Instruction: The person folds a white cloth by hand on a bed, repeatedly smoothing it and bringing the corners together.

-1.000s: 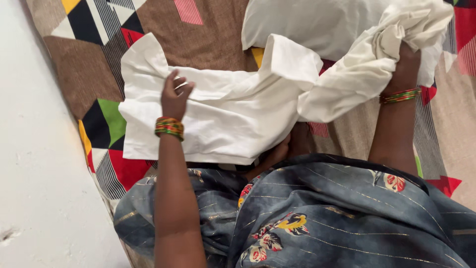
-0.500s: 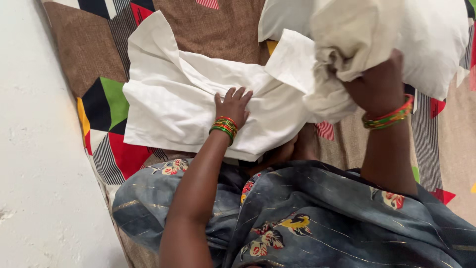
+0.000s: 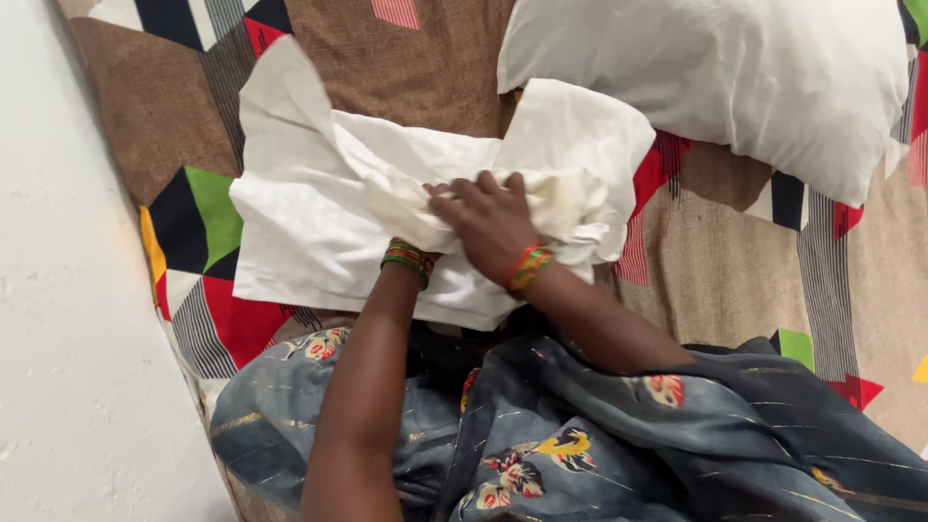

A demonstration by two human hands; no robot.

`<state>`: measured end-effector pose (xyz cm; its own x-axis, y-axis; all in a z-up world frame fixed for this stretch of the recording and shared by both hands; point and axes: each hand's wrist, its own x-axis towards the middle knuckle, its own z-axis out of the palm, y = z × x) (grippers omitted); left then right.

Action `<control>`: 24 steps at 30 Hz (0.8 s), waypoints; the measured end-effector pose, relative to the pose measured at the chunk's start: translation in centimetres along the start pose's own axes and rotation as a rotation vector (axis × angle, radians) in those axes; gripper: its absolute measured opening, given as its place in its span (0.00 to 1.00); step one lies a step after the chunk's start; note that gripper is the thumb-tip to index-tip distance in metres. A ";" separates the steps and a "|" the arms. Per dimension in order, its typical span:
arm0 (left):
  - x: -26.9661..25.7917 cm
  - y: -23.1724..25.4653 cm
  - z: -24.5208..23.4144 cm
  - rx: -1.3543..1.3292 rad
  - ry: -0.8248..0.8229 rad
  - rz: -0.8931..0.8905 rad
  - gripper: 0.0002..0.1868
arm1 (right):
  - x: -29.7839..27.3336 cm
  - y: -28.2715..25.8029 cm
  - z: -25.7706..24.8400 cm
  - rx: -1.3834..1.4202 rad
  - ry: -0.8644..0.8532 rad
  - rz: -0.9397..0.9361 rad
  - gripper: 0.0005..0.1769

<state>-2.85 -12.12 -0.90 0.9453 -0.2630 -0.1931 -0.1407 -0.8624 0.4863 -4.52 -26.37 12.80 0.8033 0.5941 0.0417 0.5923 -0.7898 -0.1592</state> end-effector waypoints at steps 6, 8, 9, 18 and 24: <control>0.0 -0.7 -0.1 0.016 -0.037 0.005 0.14 | 3.2 4.8 7.9 -0.039 0.052 0.189 0.30; 0.0 -0.8 -0.1 -0.026 0.052 0.024 0.12 | 3.7 6.7 9.0 -0.011 -0.034 0.228 0.30; -0.2 -0.9 -0.1 -0.083 0.131 0.058 0.11 | 4.1 7.5 9.4 -0.005 -0.099 0.269 0.30; -0.8 -0.5 0.1 -0.087 0.163 0.062 0.15 | 1.3 16.5 7.6 -0.154 -0.183 0.560 0.35; -1.0 0.2 0.0 -0.110 0.161 0.008 0.13 | -5.8 19.0 3.1 -0.002 -0.099 0.718 0.36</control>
<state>-3.80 -12.02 -0.66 0.9803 -0.1898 -0.0547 -0.1236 -0.8056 0.5795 1.90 -44.31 6.47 0.9849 -0.0608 -0.1620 -0.0795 -0.9906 -0.1115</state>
